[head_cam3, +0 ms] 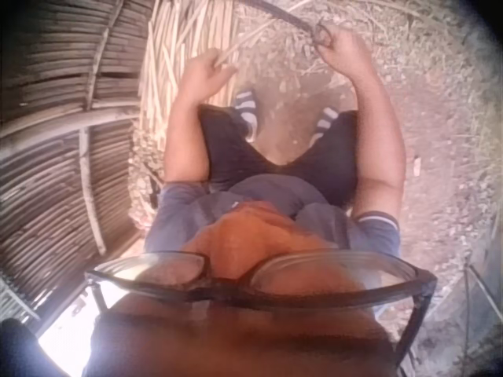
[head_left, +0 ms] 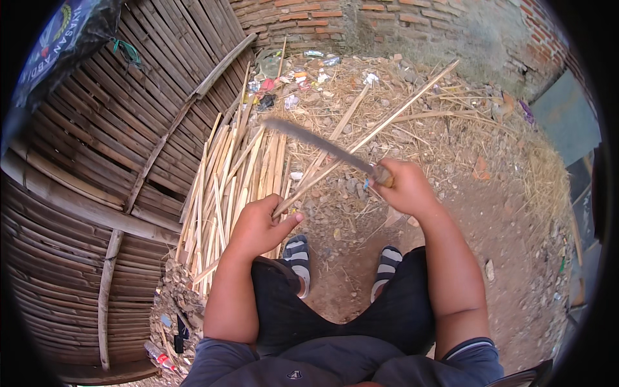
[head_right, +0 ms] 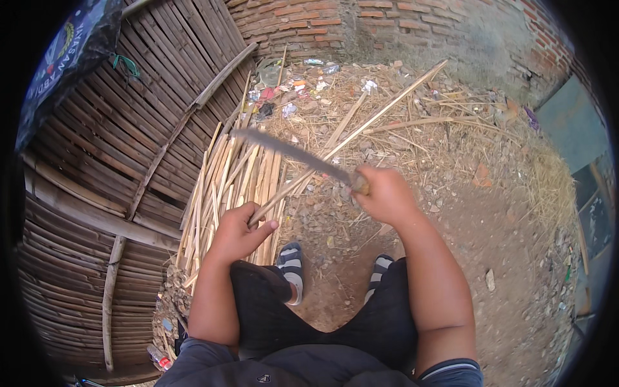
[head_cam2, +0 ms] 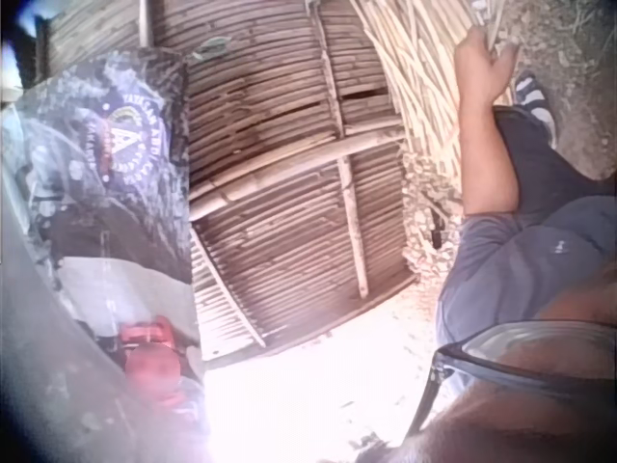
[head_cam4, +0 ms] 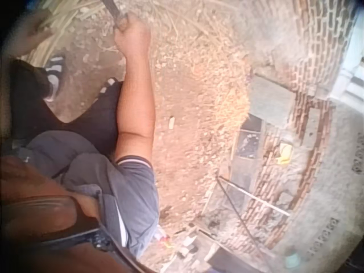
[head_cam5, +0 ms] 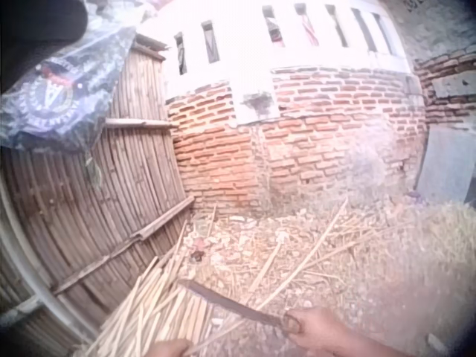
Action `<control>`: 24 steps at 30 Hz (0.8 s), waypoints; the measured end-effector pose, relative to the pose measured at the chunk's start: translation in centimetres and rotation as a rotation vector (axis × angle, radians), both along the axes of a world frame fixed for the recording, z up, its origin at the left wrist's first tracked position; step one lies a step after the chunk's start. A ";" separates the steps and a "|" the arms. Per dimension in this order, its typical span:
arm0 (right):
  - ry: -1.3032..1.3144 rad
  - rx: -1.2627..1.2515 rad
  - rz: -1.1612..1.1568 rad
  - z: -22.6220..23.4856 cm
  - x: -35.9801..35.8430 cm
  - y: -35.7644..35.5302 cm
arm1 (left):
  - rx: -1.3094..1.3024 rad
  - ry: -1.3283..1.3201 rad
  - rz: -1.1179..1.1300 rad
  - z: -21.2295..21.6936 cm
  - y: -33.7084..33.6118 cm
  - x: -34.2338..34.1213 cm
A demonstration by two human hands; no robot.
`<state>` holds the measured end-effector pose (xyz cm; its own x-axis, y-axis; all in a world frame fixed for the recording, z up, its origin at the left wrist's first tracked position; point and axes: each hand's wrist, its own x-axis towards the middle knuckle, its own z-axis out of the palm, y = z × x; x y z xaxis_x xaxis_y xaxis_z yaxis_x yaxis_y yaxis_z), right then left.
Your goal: The person shaves thin strips of bamboo using a large knife while sitting outside.
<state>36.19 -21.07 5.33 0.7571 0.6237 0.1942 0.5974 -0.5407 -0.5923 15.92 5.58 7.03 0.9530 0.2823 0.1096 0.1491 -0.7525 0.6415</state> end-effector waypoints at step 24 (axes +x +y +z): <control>-0.172 -0.149 0.162 0.1 -1.4 0.7 | 0.056 0.047 0.016 -0.5 0.8 0.0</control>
